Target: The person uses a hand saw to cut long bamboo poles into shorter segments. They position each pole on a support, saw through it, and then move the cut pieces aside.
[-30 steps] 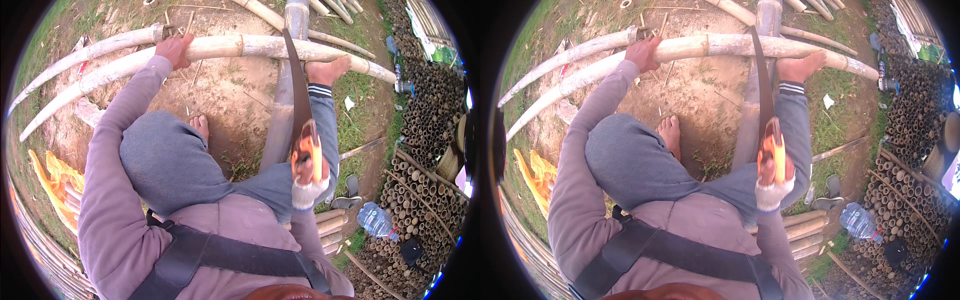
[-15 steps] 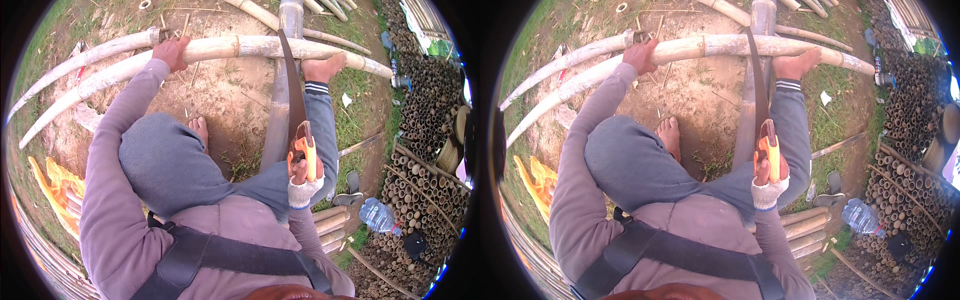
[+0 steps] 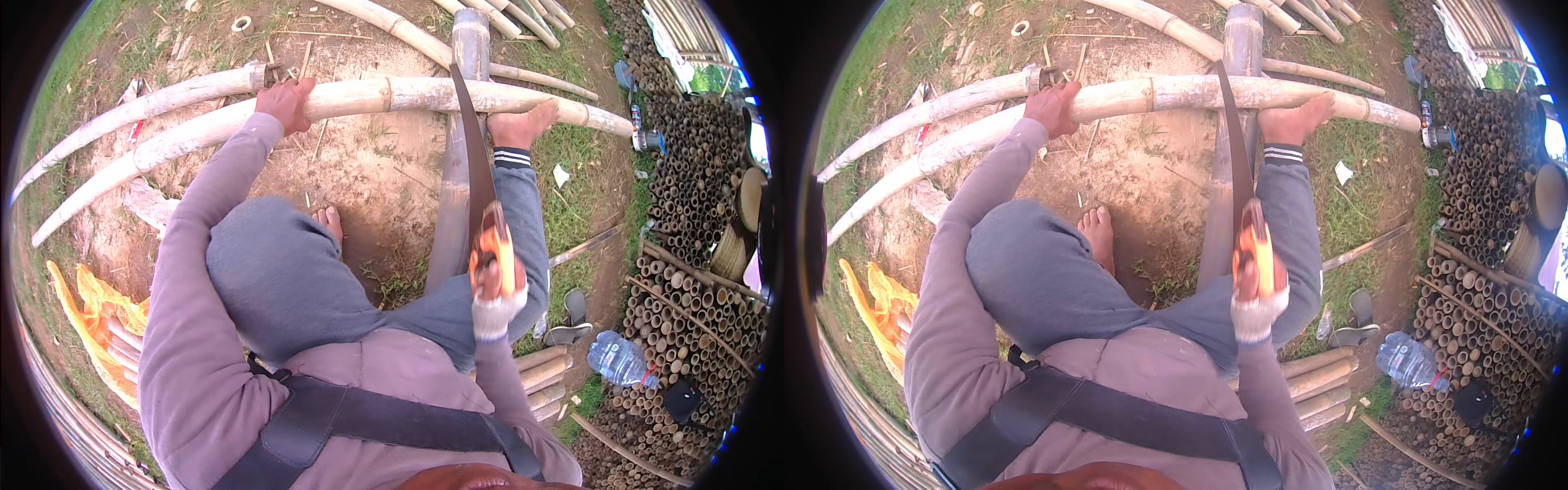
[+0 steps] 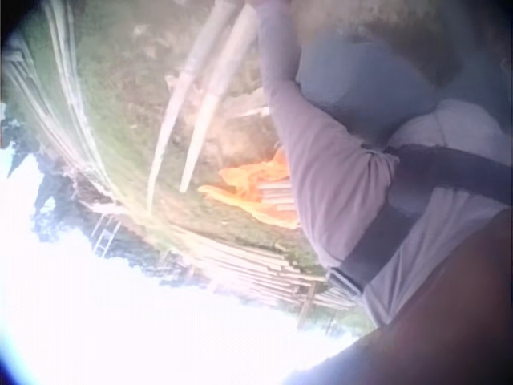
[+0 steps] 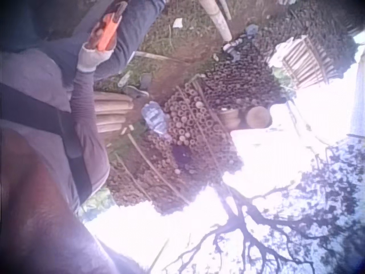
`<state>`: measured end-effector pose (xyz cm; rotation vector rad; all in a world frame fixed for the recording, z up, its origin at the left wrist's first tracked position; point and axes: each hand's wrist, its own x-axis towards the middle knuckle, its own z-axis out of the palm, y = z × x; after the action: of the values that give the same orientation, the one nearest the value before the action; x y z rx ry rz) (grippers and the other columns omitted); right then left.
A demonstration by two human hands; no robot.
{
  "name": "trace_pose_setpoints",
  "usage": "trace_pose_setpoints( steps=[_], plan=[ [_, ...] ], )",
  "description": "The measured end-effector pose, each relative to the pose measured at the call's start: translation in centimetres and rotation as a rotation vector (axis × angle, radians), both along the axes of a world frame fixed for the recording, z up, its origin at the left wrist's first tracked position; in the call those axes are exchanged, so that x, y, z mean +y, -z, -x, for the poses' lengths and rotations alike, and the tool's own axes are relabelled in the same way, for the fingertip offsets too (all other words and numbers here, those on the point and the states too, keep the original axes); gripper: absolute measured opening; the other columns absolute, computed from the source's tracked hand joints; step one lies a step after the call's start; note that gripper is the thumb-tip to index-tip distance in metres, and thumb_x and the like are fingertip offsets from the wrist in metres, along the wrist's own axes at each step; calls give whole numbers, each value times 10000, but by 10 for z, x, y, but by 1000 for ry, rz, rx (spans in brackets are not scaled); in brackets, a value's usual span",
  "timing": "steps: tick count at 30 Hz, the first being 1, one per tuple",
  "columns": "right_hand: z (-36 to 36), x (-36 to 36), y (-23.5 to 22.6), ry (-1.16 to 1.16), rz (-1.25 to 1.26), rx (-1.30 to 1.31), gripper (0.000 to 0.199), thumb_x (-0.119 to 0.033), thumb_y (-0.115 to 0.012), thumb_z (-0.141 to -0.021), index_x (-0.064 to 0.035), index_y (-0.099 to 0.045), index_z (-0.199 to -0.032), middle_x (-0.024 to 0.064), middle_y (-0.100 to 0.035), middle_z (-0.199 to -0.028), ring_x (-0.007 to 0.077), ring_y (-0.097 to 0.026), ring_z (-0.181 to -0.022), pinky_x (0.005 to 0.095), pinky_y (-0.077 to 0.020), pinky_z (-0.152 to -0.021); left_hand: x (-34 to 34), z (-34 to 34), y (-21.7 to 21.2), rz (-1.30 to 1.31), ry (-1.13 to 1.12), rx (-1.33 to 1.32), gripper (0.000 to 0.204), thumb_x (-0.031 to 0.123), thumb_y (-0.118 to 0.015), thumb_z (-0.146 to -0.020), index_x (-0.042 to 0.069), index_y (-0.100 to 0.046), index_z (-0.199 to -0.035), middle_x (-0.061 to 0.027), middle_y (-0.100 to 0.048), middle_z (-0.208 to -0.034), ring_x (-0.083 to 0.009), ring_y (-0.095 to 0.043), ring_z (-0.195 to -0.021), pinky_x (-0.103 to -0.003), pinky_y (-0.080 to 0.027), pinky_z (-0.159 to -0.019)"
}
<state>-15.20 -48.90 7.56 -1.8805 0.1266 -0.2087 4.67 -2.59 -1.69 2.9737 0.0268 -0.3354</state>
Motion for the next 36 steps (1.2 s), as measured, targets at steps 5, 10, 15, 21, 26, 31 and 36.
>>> trace_pose_setpoints(
  steps=[5,10,15,21,26,31,36],
  plan=[
    [-74,32,22,28,47,-95,250,-185,-711,-1068,9,-646,-1212,43,-682,-916,89,-621,-784,261,-540,-699,0,-3,6,-28,-20,82,691,343,-922,-754,214,-573,-1336,-112,-718,-1245,-356,-708,-1180,-570,-560,-967],
    [-163,51,19,-75,-60,-128,278,-191,-742,-1047,29,-634,-1179,83,-707,-966,107,-670,-789,282,-569,-665,-2,-8,0,-37,-11,66,793,425,-945,-707,214,-556,-1364,-109,-689,-1318,-362,-680,-1239,-574,-529,-1025],
    [-153,39,48,-91,223,-371,231,-143,-720,-1041,-19,-594,-1189,16,-654,-839,55,-589,-638,240,-518,-575,-14,-4,-10,-33,-5,48,897,454,-955,-703,203,-514,-1442,-131,-623,-1426,-385,-586,-1368,-625,-424,-1130],
    [-144,50,27,-147,-197,-27,235,-170,-720,-1050,-20,-605,-1191,12,-663,-843,70,-617,-669,245,-526,-592,-5,35,-11,-83,-52,-259,1010,489,-971,-675,206,-470,-1506,-130,-577,-1494,-369,-496,-1462,-711,-274,-1215],
    [-161,52,15,-86,-206,28,259,-204,-753,-1040,-22,-604,-1148,16,-663,-869,86,-637,-702,259,-561,-626,2,14,-5,-13,-148,75,992,422,-960,-690,256,-470,-1537,-117,-559,-1532,-374,-501,-1466,-723,-258,-1228],
    [-173,49,6,-136,-274,130,322,-246,-782,-998,-11,-622,-1149,31,-677,-838,100,-633,-647,280,-524,-551,1,8,-10,16,-166,124,896,344,-936,-723,264,-505,-1505,-125,-582,-1531,-382,-520,-1461,-714,-256,-1239],
    [-165,51,10,-202,-306,-29,170,-105,-708,-1022,5,-637,-1130,51,-685,-847,87,-646,-664,243,-506,-547,8,12,-8,-9,-203,87,846,332,-920,-726,271,-529,-1474,-130,-609,-1494,-379,-539,-1444,-689,-273,-1248]
  ],
)
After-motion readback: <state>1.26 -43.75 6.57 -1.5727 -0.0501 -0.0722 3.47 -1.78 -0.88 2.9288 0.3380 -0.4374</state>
